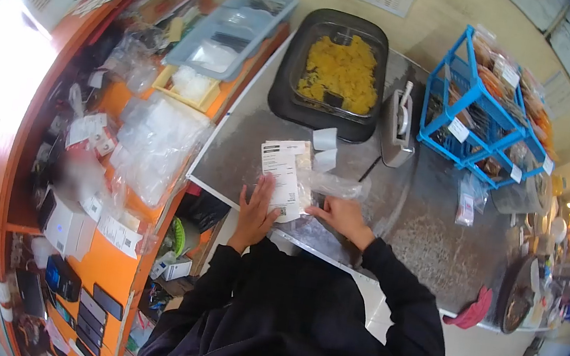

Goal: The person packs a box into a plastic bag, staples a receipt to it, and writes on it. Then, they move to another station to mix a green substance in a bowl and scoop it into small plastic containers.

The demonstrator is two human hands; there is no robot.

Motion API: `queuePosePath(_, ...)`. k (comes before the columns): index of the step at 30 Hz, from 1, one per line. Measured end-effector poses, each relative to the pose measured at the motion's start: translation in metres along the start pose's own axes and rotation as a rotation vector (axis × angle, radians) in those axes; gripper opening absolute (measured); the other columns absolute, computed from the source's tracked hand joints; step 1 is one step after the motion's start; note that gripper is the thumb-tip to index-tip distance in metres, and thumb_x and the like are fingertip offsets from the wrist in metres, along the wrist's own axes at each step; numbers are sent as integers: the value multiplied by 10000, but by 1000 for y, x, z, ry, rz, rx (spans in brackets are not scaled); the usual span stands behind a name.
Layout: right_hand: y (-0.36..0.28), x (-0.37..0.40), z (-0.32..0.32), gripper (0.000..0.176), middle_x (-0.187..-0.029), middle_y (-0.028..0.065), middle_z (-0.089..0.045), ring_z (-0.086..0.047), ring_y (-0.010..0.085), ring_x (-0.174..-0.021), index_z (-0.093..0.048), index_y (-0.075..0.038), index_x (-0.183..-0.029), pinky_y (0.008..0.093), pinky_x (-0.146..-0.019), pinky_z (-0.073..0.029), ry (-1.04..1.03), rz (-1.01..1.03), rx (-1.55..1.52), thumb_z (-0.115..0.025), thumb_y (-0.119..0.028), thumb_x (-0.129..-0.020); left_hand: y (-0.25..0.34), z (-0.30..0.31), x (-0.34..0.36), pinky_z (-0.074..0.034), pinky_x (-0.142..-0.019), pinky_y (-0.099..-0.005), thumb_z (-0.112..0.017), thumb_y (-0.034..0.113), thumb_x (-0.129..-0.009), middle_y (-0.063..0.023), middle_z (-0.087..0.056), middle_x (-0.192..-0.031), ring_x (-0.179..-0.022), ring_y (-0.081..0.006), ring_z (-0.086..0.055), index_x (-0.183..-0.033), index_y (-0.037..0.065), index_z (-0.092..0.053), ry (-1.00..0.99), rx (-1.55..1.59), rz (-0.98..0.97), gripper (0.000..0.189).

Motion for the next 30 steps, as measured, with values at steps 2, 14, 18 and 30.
queuePosePath(2, 28, 8, -22, 560, -822, 167, -685, -673, 341, -764, -674, -35, -981, 440, -726, -520, 34, -47, -194, -598, -579, -871, -18, -18, 12, -56, -1145, -579, -574, 379, -912, -181, -179, -1592, -1477, -336, -145, -1518, 37, -226, 153, 196, 107, 778)
queuePosePath(14, -128, -19, -62, 528, -1272, 234, -457, -406, 409, -1219, -382, 44, -1415, 441, -1085, -287, 92, 439, -690, -409, -312, -1026, -14, 66, 81, -348, -1090, -346, -598, 56, -890, -87, -404, -1455, -1322, -214, -409, -1497, 28, -279, 653, 1227, 538, 687)
queuePosePath(18, -210, -58, -18, 530, -1247, 228, -456, -423, 378, -1199, -375, -37, -1454, 439, -1079, -293, 42, 679, -655, -454, -304, -1002, -68, 140, 93, -481, -956, -353, -599, 53, -878, -109, -449, -1394, -1192, -224, -527, -1480, 64, -311, 957, 1221, 485, 667)
queuePosePath(30, -29, -104, 45, 839, -1513, 183, -303, -213, 426, -1412, -408, -277, -1457, 632, -1087, -198, 258, 247, 552, -637, -674, -755, -335, 223, 137, -528, -817, -372, -550, 176, -956, -172, -555, -1271, -1031, -265, -602, -1426, -32, -352, 1480, 803, 625, 552)
Point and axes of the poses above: each hand's wrist, its own x-axis away from the middle knuckle, its own z-axis out of the back of the hand, y = z × x, the point moved 5 cm from there along -x, towards the middle knuckle
